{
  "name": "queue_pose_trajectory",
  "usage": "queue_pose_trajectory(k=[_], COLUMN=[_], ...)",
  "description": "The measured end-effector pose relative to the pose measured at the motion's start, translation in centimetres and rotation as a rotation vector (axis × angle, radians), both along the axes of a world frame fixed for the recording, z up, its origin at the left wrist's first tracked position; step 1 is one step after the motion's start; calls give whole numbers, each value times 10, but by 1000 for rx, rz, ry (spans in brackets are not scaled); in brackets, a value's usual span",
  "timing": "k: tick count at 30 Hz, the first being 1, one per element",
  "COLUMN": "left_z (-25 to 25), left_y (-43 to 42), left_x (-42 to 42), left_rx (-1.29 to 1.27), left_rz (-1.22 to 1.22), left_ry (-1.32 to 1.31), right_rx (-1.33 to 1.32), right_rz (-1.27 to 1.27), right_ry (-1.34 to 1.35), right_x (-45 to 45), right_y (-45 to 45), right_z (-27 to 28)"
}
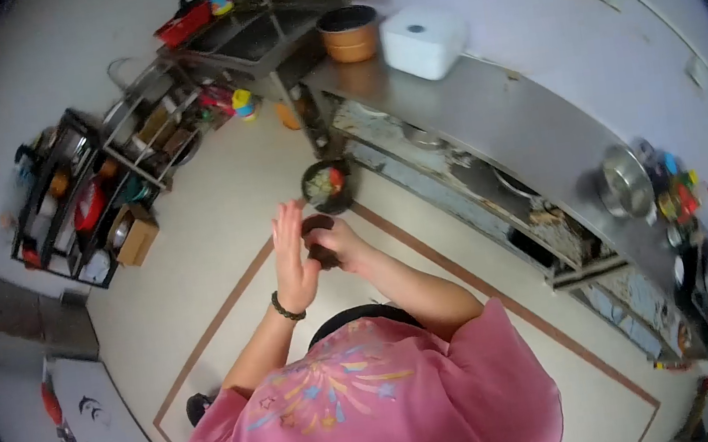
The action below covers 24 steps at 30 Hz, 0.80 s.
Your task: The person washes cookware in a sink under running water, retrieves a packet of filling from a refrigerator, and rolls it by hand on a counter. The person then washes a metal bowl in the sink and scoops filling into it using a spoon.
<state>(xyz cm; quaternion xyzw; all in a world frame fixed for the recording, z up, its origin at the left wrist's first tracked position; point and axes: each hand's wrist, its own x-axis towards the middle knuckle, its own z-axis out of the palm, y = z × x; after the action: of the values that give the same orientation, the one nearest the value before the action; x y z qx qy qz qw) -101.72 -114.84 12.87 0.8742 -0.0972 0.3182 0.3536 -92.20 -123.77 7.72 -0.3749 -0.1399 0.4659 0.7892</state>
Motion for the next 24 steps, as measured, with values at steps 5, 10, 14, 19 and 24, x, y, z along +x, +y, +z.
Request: queue_pose_trajectory(k=[5,10,14,19,24], left_z=[-9,-3,5,9,23], left_y=[100,234,323,436,540], left_x=[27,78,126,176,234], left_rx=[243,462,366,-58,-479], left_rz=[220,313,360,489,685], left_ry=[116,227,306,16,-224], right_rx=[-79,303,276,285,168], right_rz=[154,624,686,954,850], right_ry=[12,393,340,441,678], right_x=[35,108,163,222,250], right_y=[112,226,326,449,571], right_z=[5,1,20,33,35])
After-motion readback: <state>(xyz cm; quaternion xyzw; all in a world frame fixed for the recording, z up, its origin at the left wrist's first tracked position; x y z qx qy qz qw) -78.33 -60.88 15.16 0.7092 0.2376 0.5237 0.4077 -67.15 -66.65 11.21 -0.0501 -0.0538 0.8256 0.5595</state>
